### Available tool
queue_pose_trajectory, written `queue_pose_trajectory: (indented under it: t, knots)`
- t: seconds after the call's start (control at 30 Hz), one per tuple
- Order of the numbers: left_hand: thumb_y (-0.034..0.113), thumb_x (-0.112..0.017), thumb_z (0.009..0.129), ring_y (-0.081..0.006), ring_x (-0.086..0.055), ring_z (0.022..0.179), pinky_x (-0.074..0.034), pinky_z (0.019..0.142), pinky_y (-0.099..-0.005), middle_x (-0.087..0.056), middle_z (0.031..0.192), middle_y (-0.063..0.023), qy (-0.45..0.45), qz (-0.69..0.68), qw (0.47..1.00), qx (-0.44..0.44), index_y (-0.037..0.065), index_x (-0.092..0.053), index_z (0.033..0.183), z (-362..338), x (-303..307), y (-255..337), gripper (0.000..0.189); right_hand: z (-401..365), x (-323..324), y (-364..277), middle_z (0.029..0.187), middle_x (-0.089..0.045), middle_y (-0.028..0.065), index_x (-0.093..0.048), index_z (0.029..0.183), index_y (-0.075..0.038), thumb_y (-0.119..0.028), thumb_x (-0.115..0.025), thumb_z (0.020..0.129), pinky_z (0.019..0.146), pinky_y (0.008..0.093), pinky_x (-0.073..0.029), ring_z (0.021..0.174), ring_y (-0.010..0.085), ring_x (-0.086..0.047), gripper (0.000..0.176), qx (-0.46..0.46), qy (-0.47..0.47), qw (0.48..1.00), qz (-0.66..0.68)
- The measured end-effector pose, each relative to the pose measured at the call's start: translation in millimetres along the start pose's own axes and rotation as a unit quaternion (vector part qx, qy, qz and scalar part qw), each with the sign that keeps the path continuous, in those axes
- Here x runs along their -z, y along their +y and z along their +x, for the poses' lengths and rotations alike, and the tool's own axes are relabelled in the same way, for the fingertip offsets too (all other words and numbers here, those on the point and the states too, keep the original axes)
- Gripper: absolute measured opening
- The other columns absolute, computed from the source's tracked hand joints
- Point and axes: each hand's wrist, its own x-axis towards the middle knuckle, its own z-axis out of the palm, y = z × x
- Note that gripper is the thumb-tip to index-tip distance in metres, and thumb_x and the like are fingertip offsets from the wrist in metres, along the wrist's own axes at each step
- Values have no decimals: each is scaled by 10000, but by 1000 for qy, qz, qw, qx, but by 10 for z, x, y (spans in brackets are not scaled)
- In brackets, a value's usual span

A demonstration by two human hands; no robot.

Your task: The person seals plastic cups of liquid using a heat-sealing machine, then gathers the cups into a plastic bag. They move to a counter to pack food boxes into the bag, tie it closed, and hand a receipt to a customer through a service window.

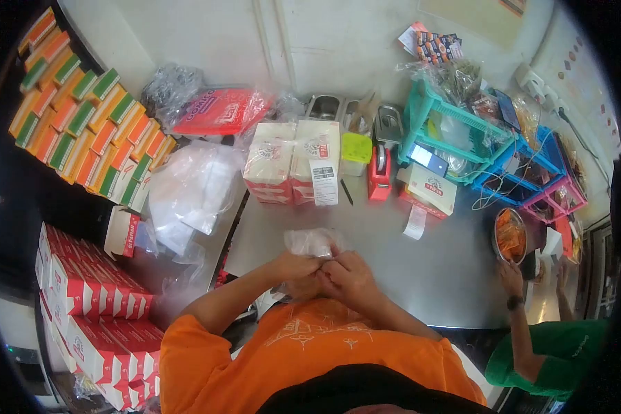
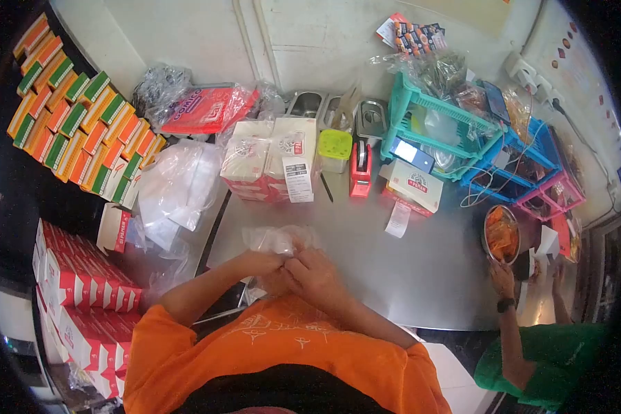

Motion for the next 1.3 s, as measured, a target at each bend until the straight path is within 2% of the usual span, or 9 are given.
queue_pose_trajectory:
  t: [0.13, 0.23, 0.33, 0.43, 0.5, 0.63, 0.7, 0.8, 1.3]
  knots:
    - [166, -481, 892, -221, -595, 784, -464, 728, -307, -598, 830, -107, 47, -242, 962, 116, 69, -594, 968, -127, -240, -141, 167, 29, 160, 37, 731, -532, 86, -572, 748, -58, -34, -700, 676, 606, 355, -434, 653, 278, -520, 148, -7, -9, 1000, 1]
    - [159, -511, 881, -211, -594, 762, -461, 723, -307, -596, 820, -81, 51, -339, 939, -16, 81, -575, 1001, -69, -418, -485, 157, -105, 145, 158, 739, -549, 88, -571, 749, -36, -12, -658, 719, 623, 318, -437, 653, 231, -529, 94, -118, -30, 989, 85]
    - [137, -536, 871, -177, -572, 763, -460, 718, -299, -580, 827, -60, 161, -49, 960, -224, 74, -552, 1016, -161, -280, -83, 159, -187, 134, 208, 755, -566, 53, -573, 780, -24, -11, -611, 781, 645, 275, -433, 688, 142, -529, 40, -261, -13, 928, 265]
    - [151, -538, 874, -188, -556, 793, -461, 716, -310, -566, 851, -88, 148, -86, 976, -135, 63, -528, 1016, -204, -397, -114, 167, -231, 140, 218, 778, -567, 6, -573, 810, -29, -36, -570, 840, 657, 245, -427, 720, 85, -511, 31, -289, -28, 900, 325]
    - [154, -511, 892, -200, -542, 797, -454, 708, -315, -553, 869, -103, 108, -374, 921, -14, 53, -523, 987, -171, -613, -389, 139, -256, 115, 260, 786, -562, -13, -572, 837, -36, -52, -557, 857, 673, 237, -423, 738, 72, -508, 29, -307, -21, 886, 347]
    - [187, -487, 920, -157, -521, 782, -444, 708, -299, -540, 848, -58, 81, -232, 969, 15, 70, -525, 989, -123, -649, -437, 142, -99, 279, 124, 797, -569, -10, -573, 842, -42, -60, -557, 861, 706, 228, -416, 758, 71, -510, 31, -442, -16, 788, 428]
    - [311, -487, 951, -66, -482, 762, -438, 641, -245, -512, 861, 27, 40, -431, 899, 70, 114, -500, 1091, -150, -615, -534, 241, -73, 298, 116, 804, -578, -6, -588, 863, -34, -55, -547, 865, 726, 226, -413, 773, 69, -515, 46, -462, -5, 742, 486]
    - [256, -404, 966, -186, -494, 795, -432, 748, -308, -527, 854, -50, 50, -365, 925, 93, 85, -515, 1017, -254, -322, 128, 209, -119, 287, 158, 831, -599, 10, -610, 896, -18, -33, -518, 869, 738, 230, -422, 779, 81, -529, 97, -441, -17, 765, 469]
    - [208, -556, 908, -95, -485, 721, -426, 620, -247, -544, 808, -10, 86, -354, 931, 30, 76, -550, 940, -157, -515, -184, 136, -61, 380, 128, 894, -634, 52, -624, 914, 7, 33, -504, 845, 782, 240, -443, 836, 102, -568, 140, -450, -62, 761, 463]
